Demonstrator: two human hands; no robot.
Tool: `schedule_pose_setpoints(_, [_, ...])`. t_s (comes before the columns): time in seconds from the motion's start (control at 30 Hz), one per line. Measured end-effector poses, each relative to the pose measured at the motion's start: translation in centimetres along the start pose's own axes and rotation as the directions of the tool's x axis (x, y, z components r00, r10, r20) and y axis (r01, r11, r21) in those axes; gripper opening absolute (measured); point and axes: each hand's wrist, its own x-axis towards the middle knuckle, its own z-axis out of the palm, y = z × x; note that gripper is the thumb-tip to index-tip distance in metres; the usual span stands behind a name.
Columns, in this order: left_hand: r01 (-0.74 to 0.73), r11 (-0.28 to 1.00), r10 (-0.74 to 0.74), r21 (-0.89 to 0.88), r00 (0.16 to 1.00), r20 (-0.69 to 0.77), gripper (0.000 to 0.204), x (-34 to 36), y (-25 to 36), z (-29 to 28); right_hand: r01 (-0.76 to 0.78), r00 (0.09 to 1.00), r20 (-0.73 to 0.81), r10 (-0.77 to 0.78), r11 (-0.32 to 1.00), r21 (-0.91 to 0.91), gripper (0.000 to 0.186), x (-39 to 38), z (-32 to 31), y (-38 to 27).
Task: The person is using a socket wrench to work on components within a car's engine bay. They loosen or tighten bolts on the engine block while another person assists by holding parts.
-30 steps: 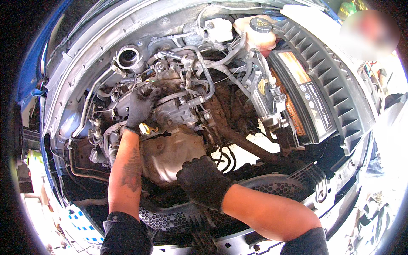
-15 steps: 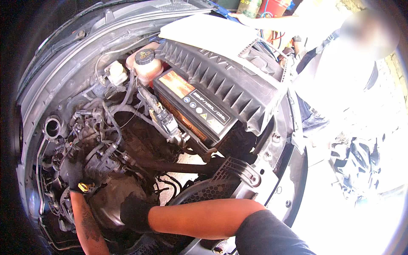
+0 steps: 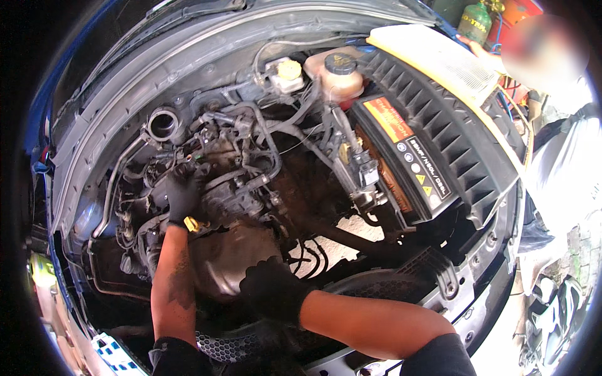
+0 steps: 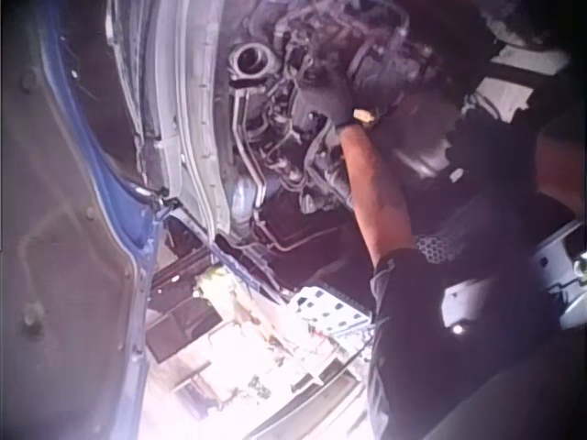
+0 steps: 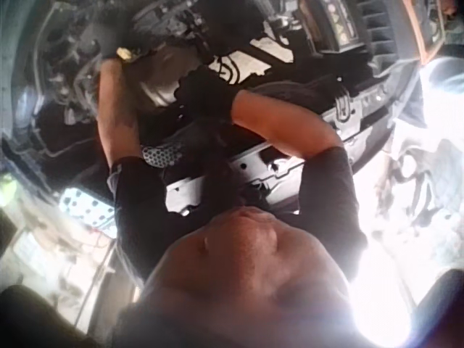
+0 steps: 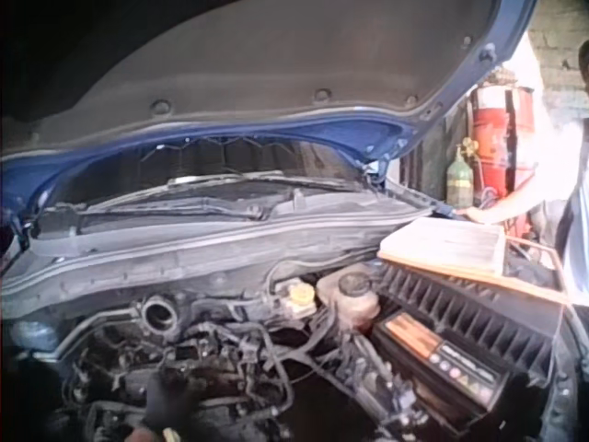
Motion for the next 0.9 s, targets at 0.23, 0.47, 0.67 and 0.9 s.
schedule_pose_setpoints(0.23, [-0.228,0.969,0.22,-0.096,0.971,-0.091,0.025,-0.6,2.0,1.0,-0.012,0.998,0.067,0.014,0.999,-0.035,0.011,-0.1,-0.8,0.0])
schedule_pose_setpoints(0.47, [-0.005,0.995,-0.005,-0.104,0.995,-0.098,0.016,0.0,1.0,1.0,0.028,0.997,0.073,-0.024,0.998,-0.058,0.014,0.0,-0.8,0.2])
schedule_pose_setpoints(0.67, [-0.276,0.922,0.247,-0.27,0.959,-0.138,0.024,0.1,1.2,2.2,0.017,0.996,0.091,-0.013,0.999,-0.045,0.021,0.1,-1.1,0.0])
schedule_pose_setpoints(0.9, [-0.13,0.94,0.103,-0.315,0.99,-0.1,0.03,-0.3,1.6,1.7,0.004,0.992,0.129,0.004,0.998,-0.06,0.014,0.2,-1.7,-0.4])
